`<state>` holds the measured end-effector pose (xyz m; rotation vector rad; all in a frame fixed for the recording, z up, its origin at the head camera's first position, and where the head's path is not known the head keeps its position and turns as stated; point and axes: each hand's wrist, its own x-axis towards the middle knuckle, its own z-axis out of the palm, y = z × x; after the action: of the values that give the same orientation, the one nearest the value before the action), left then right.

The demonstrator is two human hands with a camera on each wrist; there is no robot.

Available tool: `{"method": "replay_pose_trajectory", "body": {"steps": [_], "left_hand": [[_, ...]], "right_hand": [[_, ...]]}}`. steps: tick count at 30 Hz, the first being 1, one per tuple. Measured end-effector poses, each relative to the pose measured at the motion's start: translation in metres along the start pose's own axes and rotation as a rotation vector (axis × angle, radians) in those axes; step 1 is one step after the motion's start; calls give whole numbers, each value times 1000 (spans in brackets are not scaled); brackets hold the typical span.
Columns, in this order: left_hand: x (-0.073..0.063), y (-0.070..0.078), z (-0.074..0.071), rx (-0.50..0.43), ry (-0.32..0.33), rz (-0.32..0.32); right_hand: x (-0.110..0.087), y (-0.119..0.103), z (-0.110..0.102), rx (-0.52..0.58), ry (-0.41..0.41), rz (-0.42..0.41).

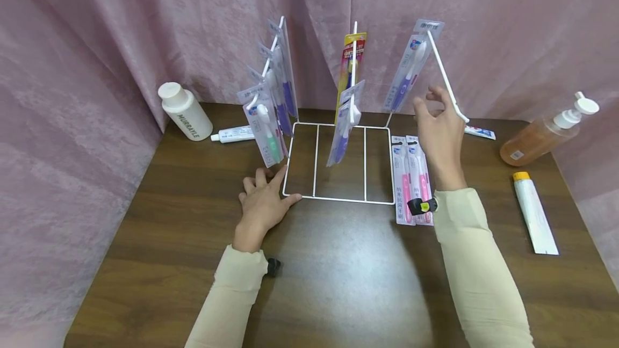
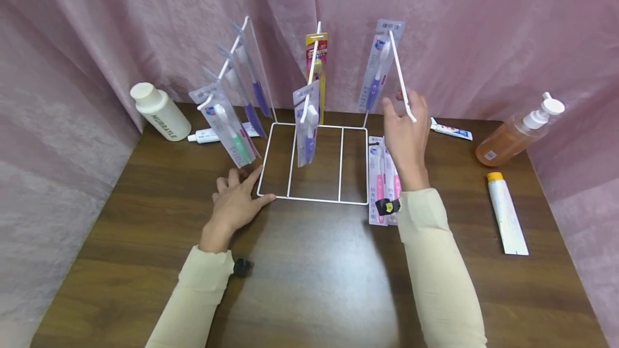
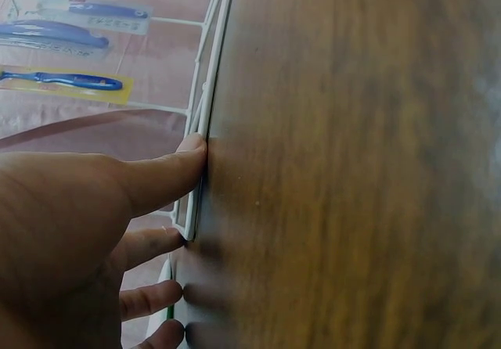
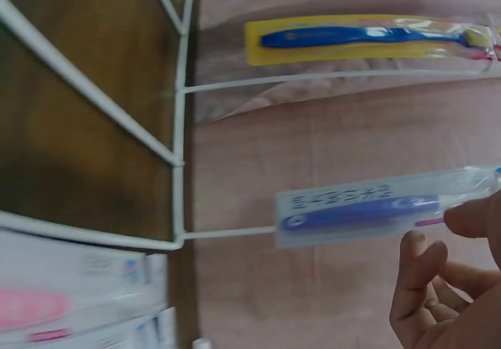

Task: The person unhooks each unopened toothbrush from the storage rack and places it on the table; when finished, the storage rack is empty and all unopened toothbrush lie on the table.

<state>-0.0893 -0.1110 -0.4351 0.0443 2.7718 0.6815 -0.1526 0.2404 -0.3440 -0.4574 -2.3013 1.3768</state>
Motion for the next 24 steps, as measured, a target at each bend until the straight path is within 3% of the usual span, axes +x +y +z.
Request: {"method": "replay_pose_trajectory", "body": {"steps": [7, 15, 24], "left_hand": [[2, -2, 5, -11, -21, -6], [2, -2, 4, -23, -15, -8], [3, -6, 3, -34, -1, -5]], "right_hand": [[22, -19, 3, 151, -31, 11], [29, -28, 10, 270, -31, -9], [31, -34, 21, 323, 4, -32]]}}
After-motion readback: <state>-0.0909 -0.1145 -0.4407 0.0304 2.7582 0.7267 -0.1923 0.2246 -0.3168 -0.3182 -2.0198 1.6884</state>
